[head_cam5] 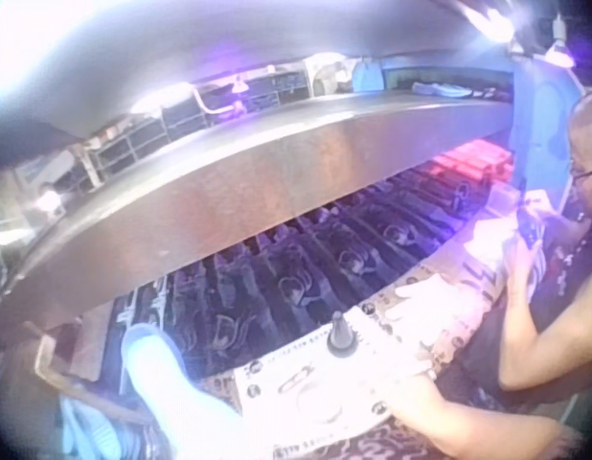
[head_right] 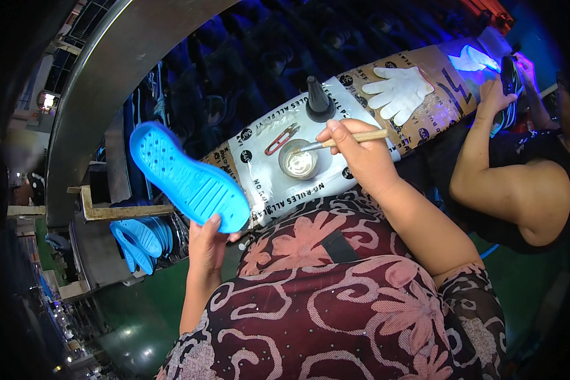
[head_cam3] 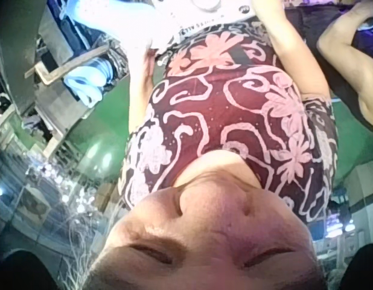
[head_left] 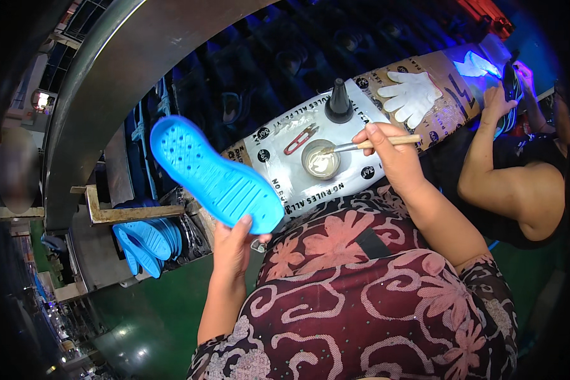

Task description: The person applies glue to shoe soles using a brush, dipping the brush into a small container to coat each sole, and places the soles onto an upper conveyor belt.

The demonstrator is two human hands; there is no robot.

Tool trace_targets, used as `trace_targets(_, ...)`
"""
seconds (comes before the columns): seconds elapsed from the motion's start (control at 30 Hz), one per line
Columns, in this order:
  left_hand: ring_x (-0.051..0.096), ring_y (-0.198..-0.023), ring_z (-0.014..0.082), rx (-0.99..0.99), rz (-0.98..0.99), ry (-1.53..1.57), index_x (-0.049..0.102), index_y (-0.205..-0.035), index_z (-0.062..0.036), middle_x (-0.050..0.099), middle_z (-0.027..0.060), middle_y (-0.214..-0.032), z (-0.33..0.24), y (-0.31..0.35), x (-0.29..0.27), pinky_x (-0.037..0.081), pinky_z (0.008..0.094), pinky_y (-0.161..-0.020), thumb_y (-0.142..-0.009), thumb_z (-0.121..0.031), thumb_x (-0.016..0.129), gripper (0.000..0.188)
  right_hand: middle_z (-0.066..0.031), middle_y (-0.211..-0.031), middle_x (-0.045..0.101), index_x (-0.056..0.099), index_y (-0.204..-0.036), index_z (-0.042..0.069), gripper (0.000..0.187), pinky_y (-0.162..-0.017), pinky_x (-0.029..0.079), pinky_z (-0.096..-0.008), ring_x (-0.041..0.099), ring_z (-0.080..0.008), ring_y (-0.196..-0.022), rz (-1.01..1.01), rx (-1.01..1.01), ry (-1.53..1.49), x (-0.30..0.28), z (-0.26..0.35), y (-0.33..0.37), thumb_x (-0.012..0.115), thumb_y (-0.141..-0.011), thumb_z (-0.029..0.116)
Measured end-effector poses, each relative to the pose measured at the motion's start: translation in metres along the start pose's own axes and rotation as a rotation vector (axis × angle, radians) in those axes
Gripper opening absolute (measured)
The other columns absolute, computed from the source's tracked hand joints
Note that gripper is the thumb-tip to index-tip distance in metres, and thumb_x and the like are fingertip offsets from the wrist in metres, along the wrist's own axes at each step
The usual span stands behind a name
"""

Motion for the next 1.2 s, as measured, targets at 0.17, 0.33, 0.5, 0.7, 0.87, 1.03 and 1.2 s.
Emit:
trace_targets(0.17, 0.061, -0.070, 0.0182, 0.218, -0.017, -0.229, 0.044, -0.115, 0.0042, 0.060, 0.0146, -0.095, -0.014, -0.012, 0.038, 0.053, 0.0294, -0.059, -0.088, -0.011, 0.055, 0.033, -0.0054, -0.073, 0.060, 0.064, -0.078, -0.001, 0.036, -0.068, 0.042, -0.0251, 0.051, -0.0117, -0.069, -0.001, -0.058, -0.126, -0.006, 0.028, 0.008, 0.049, -0.095, 0.027)
trace_targets(0.33, 0.060, -0.066, 0.0169, 0.387, -0.025, -0.247, 0.047, -0.109, 0.0057, 0.061, 0.0148, -0.090, -0.012, -0.019, 0.053, 0.051, 0.0282, -0.058, -0.088, -0.007, 0.055, 0.025, -0.0071, -0.070, 0.062, 0.065, -0.074, -0.001, 0.032, -0.066, 0.044, -0.0284, 0.053, -0.0142, -0.066, 0.203, -0.341, 0.137, 0.012, 0.058, 0.034, 0.051, -0.092, 0.021)
trace_targets(0.5, 0.062, -0.075, 0.0158, 0.456, -0.022, -0.334, 0.055, -0.102, 0.0036, 0.063, 0.0106, -0.089, -0.013, -0.014, 0.059, 0.049, 0.0284, -0.071, -0.085, -0.005, 0.058, 0.019, -0.0036, -0.068, 0.061, 0.068, -0.075, 0.007, 0.017, -0.086, 0.040, -0.0395, 0.056, -0.0212, -0.065, 0.192, -0.619, 0.308, 0.026, 0.079, 0.039, 0.060, -0.085, 0.017)
trace_targets(0.7, 0.061, -0.077, 0.0160, 0.630, -0.006, -0.387, 0.057, -0.099, 0.0033, 0.063, 0.0101, -0.088, -0.020, -0.009, 0.064, 0.048, 0.0290, -0.072, -0.082, -0.001, 0.059, 0.017, -0.0036, -0.065, 0.058, 0.067, -0.073, 0.008, 0.012, -0.084, 0.041, -0.0391, 0.055, -0.0216, -0.065, 0.237, -0.672, 0.455, 0.040, 0.080, 0.039, 0.064, -0.081, 0.017)
trace_targets(0.87, 0.060, -0.080, 0.0153, 0.645, -0.027, -0.389, 0.056, -0.099, 0.0032, 0.062, 0.0106, -0.090, -0.018, -0.010, 0.056, 0.047, 0.0286, -0.073, -0.080, 0.001, 0.058, 0.019, -0.0028, -0.064, 0.057, 0.067, -0.073, 0.008, 0.014, -0.085, 0.041, -0.0394, 0.056, -0.0216, -0.066, 0.216, -0.611, 0.487, 0.032, 0.080, 0.036, 0.062, -0.082, 0.018)
trace_targets(1.03, 0.059, -0.080, 0.0151, 0.632, -0.035, -0.414, 0.056, -0.098, 0.0030, 0.062, 0.0106, -0.089, -0.019, -0.011, 0.059, 0.047, 0.0284, -0.073, -0.079, 0.002, 0.058, 0.020, -0.0036, -0.068, 0.060, 0.067, -0.073, 0.008, 0.013, -0.085, 0.040, -0.0400, 0.056, -0.0223, -0.067, 0.261, -0.649, 0.472, 0.046, 0.082, 0.036, 0.064, -0.081, 0.017)
trace_targets(1.2, 0.060, -0.078, 0.0152, 0.694, -0.041, -0.402, 0.057, -0.095, 0.0031, 0.063, 0.0107, -0.087, -0.020, -0.010, 0.058, 0.047, 0.0284, -0.072, -0.079, 0.003, 0.059, 0.017, -0.0037, -0.068, 0.059, 0.067, -0.075, 0.008, 0.011, -0.086, 0.040, -0.0401, 0.056, -0.0224, -0.067, 0.237, -0.623, 0.541, 0.040, 0.077, 0.033, 0.064, -0.080, 0.017)
Point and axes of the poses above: each hand's wrist, its own y-axis away from the middle knuckle, its own x-axis out of the palm, z = x × y, the point moved 6 cm from there along -y, towards the middle knuckle
